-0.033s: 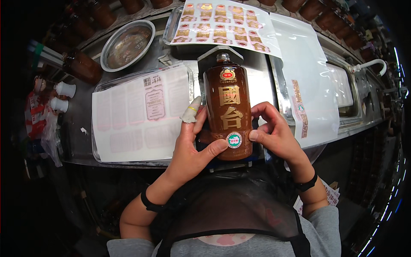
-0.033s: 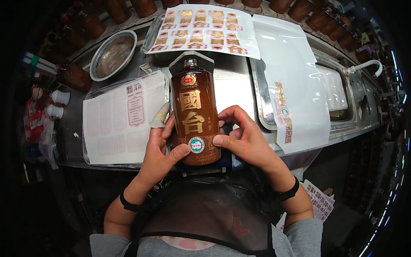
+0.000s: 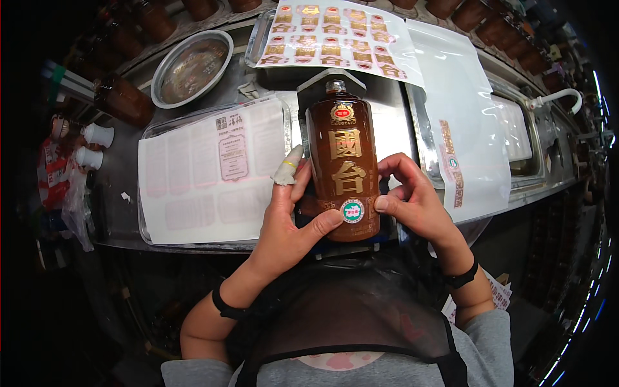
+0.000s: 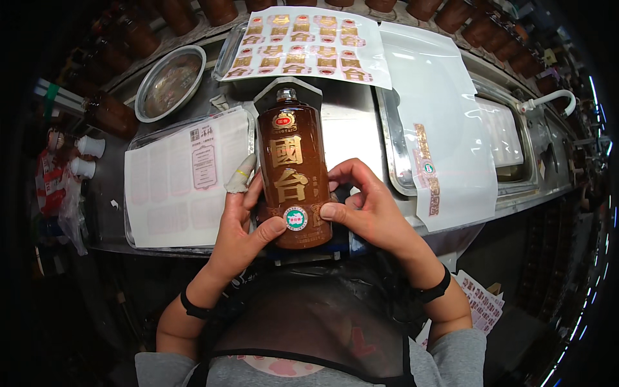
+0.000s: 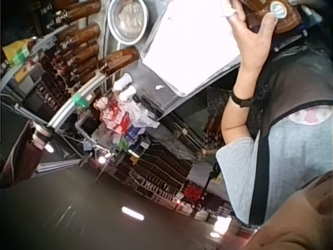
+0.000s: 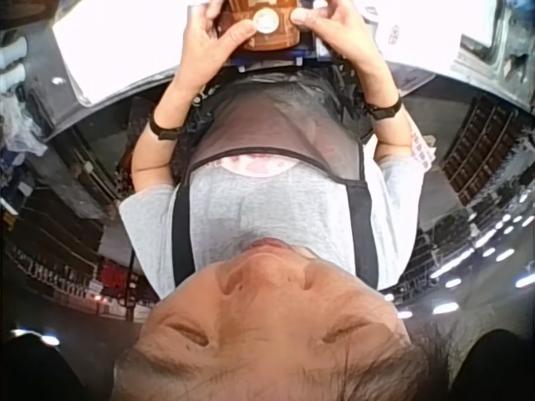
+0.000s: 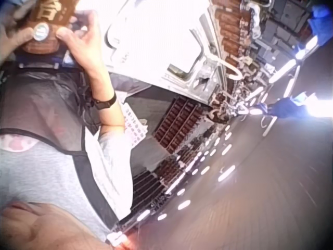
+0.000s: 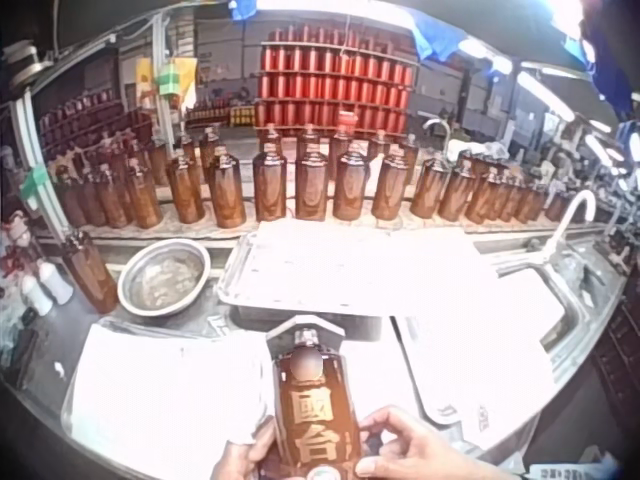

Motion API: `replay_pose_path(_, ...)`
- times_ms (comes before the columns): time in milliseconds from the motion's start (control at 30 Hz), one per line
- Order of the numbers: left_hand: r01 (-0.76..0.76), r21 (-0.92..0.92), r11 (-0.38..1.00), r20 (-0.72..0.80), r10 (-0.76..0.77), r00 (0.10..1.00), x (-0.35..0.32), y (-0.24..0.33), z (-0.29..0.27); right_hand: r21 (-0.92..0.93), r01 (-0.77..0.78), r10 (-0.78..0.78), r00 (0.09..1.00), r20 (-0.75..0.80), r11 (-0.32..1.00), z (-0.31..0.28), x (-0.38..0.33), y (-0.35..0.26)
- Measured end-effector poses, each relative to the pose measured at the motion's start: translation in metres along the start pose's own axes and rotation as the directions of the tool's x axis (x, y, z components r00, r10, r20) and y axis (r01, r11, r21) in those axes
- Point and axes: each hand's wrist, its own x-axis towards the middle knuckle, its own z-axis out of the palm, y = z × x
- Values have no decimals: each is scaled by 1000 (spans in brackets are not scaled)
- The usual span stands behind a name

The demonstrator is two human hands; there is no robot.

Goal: The person is applying product labels and decorative gold foil seals to dark glass liquor bottles on a production line.

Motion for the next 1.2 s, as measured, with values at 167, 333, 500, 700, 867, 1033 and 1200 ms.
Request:
replay_pose_path(167,1,-8,1000,-7,-1,1000,-2,2,-2,10,-14,14,1000,5,1000,3,1,-3)
replay_pose_path(333,-11,-11,1000,-1,11,1000,-4,6,-4,-17,17,-17,1000,1,1000,6,1,1)
replay_pose_path(500,-13,-23,1000,-8,13,1000,-8,5,-7,-18,22,-22,1000,6,1000,8,-3,-2)
replay_pose_path(700,42,-34,999,-9,-42,999,-9,4,-12,-17,-12,10,995,-94,1000,19,-15,-12)
replay_pose_path(867,19,20,1000,-17,-19,1000,-8,-4,-9,-115,-46,31,991,-128,992,29,-12,-19)
replay_pose_path(1033,11,-9,1000,-17,-11,1000,-5,-4,-9,-90,-35,24,992,-122,995,27,-10,-18)
replay_pose_path(1200,23,-17,1000,-20,-23,1000,-6,-4,-9,-88,-9,0,994,-107,996,26,-8,-15)
